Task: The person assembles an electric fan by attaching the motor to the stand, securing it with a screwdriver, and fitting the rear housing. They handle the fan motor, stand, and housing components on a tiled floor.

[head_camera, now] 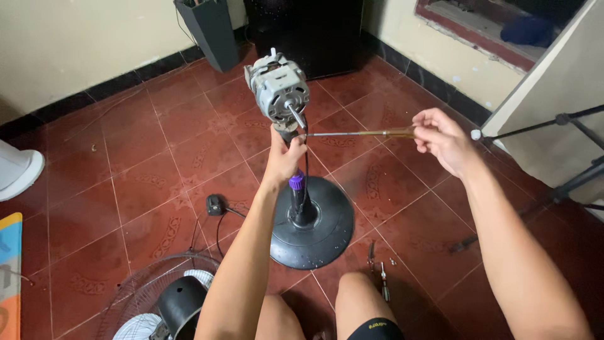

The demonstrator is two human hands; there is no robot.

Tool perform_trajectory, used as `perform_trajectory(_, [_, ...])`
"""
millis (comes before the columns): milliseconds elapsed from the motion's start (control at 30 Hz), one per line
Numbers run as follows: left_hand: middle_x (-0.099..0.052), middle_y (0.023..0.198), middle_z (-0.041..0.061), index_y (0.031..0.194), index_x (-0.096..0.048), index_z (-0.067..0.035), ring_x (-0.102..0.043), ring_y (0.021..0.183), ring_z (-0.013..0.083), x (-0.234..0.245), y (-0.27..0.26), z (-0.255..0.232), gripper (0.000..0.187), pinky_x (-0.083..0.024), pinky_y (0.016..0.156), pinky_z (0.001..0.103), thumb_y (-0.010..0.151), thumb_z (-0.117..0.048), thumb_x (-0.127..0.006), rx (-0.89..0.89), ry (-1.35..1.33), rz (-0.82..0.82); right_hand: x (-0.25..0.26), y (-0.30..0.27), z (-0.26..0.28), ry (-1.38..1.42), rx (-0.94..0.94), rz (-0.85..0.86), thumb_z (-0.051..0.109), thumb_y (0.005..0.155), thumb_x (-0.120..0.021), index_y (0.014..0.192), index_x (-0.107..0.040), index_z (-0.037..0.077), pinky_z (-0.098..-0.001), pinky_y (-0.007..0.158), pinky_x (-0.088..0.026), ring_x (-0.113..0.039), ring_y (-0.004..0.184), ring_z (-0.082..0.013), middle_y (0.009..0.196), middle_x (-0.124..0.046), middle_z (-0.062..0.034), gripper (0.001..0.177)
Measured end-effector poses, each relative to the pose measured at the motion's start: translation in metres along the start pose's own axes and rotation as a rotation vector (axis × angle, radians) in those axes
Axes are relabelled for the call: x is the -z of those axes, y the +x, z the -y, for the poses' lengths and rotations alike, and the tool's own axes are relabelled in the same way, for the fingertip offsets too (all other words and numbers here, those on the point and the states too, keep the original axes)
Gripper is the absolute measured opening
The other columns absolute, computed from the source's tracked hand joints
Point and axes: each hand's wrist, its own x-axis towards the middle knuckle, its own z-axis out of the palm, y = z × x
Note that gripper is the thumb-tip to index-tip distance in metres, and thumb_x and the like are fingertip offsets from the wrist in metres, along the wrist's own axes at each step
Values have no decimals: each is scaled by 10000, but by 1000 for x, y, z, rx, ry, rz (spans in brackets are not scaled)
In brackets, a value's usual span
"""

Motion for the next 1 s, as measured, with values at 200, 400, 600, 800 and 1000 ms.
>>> perform_trajectory(200, [-495,1134,7,1376,-368,-79,-497,1012,103,3,1,5,555,-453,943,263,888,24,-610,36,-15,2,-4,2,4,-293,-98,-167,238,1115,-517,1176,-562,30,-273,558,-410,-503,607,-139,812,-587,-124,221])
perform_trajectory(400, [-513,1166,4,1364,-379,-83,-501,1059,105,3,0,3,523,-436,969,265,904,30,-602,15,-26,12,0,-3,10,-236,0,-83,97,1008,-617,1192,-492,28,-268,591,-449,-547,692,-125,936,-563,-70,233])
perform_trajectory(600, [-511,1090,12,1312,-401,-95,-507,976,105,0,-2,1,477,-468,877,273,905,35,-611,64,-60,29,-3,-10,20,-156,5,-1,51,932,-633,1157,-498,45,-256,636,-498,-581,759,-113,1012,-575,-65,262])
perform_trajectory(800, [-482,1059,-17,1308,-380,-122,-473,927,78,-1,-1,-2,488,-455,790,241,896,46,-580,135,-75,11,-7,-8,22,-294,-127,-150,186,1066,-558,1131,-502,60,-276,609,-473,-559,677,-125,897,-630,-129,152])
perform_trajectory(1000, [-478,1021,-11,1292,-389,-112,-453,876,86,-1,-1,2,448,-436,731,254,915,38,-580,154,-70,6,-4,-11,12,-322,-71,-122,188,1057,-579,1136,-517,39,-259,720,-579,-510,609,-144,881,-572,-68,180])
